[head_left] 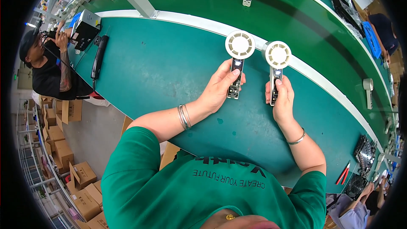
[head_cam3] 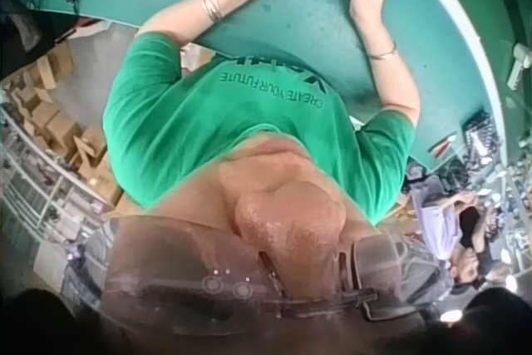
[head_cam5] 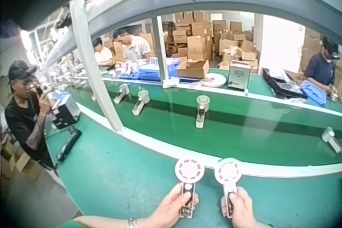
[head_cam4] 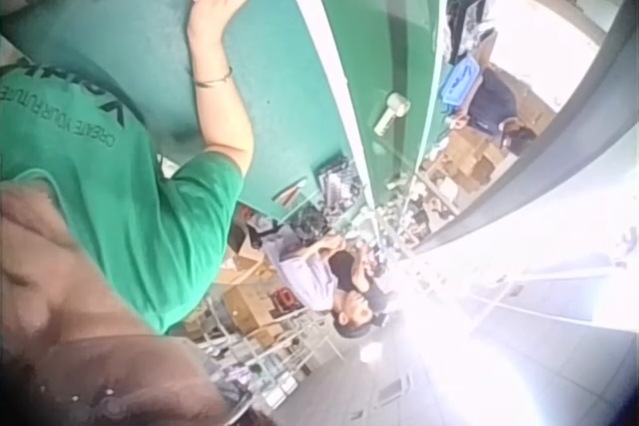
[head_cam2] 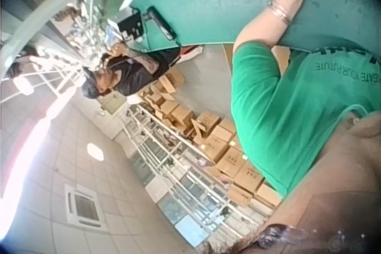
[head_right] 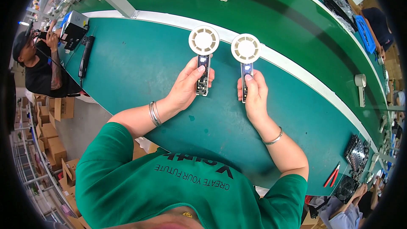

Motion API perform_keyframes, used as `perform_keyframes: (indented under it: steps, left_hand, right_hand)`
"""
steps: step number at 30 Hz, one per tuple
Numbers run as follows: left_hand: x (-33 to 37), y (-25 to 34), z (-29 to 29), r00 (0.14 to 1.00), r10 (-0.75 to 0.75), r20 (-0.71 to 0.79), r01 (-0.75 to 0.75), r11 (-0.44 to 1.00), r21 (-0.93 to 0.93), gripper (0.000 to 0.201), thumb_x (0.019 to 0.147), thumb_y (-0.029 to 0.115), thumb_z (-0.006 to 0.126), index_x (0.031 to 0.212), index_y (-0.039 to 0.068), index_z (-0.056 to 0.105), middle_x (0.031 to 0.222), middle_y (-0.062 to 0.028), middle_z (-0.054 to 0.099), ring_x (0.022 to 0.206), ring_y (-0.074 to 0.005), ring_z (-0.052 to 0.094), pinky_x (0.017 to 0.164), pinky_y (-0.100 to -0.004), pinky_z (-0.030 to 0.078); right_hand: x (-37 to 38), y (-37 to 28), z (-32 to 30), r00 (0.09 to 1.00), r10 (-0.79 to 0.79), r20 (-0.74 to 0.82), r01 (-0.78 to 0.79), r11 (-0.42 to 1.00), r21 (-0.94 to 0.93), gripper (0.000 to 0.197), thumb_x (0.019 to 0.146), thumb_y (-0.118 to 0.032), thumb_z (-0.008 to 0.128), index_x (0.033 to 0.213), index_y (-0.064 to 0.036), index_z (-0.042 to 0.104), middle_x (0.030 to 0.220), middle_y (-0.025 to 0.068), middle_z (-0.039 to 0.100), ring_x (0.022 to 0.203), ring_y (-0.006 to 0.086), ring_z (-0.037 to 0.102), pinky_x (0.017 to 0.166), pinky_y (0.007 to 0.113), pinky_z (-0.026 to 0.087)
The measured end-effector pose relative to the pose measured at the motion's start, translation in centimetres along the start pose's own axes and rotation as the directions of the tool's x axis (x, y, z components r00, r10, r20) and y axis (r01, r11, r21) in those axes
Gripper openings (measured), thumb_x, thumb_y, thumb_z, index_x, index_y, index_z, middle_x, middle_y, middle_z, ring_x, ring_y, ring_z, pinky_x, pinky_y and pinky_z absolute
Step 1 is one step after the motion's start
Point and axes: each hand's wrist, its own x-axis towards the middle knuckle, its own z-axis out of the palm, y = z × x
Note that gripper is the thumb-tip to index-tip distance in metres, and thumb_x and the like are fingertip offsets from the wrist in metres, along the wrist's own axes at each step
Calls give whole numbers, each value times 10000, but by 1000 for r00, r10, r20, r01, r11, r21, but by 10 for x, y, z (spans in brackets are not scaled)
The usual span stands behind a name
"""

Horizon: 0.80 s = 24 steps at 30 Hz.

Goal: The person assembles portable fans by hand at a factory workstation, fitting fan circuit boards into fan housings, then inspecting the completed fans.

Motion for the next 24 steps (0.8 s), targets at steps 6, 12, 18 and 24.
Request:
perform_keyframes:
  steps: [6, 12, 18, 24]
  left_hand:
    - [0, 1, 1, 1000, 8, 4, -8, 1000, 7, 394, 955, 271, 459, 1293, 83, 385, 897, -40, 554, 786, -103, 502, 721, -248, 436]
    - [0, 1, -1, 1000, -1, 12, 1, 1000, 15, 398, 953, 275, 464, 1294, 86, 385, 897, -37, 554, 791, -99, 499, 728, -245, 435]
    - [1, 0, 0, 1000, -7, 30, 6, 1000, 26, 395, 949, 256, 458, 1295, 80, 386, 914, -46, 557, 810, -102, 500, 744, -242, 433]
    - [1, 0, -1, 999, -47, 18, 48, 996, -80, 382, 917, 173, 423, 1278, 50, 395, 924, -71, 563, 826, -125, 516, 754, -261, 447]
  right_hand:
    - [0, 0, 1, 1000, 8, -11, -8, 1000, 7, 238, 949, -248, 409, 983, -26, 489, 708, 32, 526, 528, 79, 462, 441, 216, 385]
    - [0, -2, 2, 1000, 19, -18, -19, 1000, -11, 246, 952, -259, 411, 979, -28, 491, 700, 30, 526, 520, 79, 461, 434, 218, 381]
    - [1, -1, 1, 999, 35, -13, -35, 999, 6, 237, 943, -244, 414, 994, -26, 493, 714, 33, 533, 530, 80, 470, 443, 218, 389]
    - [1, -5, 1, 998, 64, -5, -64, 998, 26, 235, 908, -208, 398, 1015, -20, 490, 725, 38, 538, 543, 86, 480, 460, 227, 406]
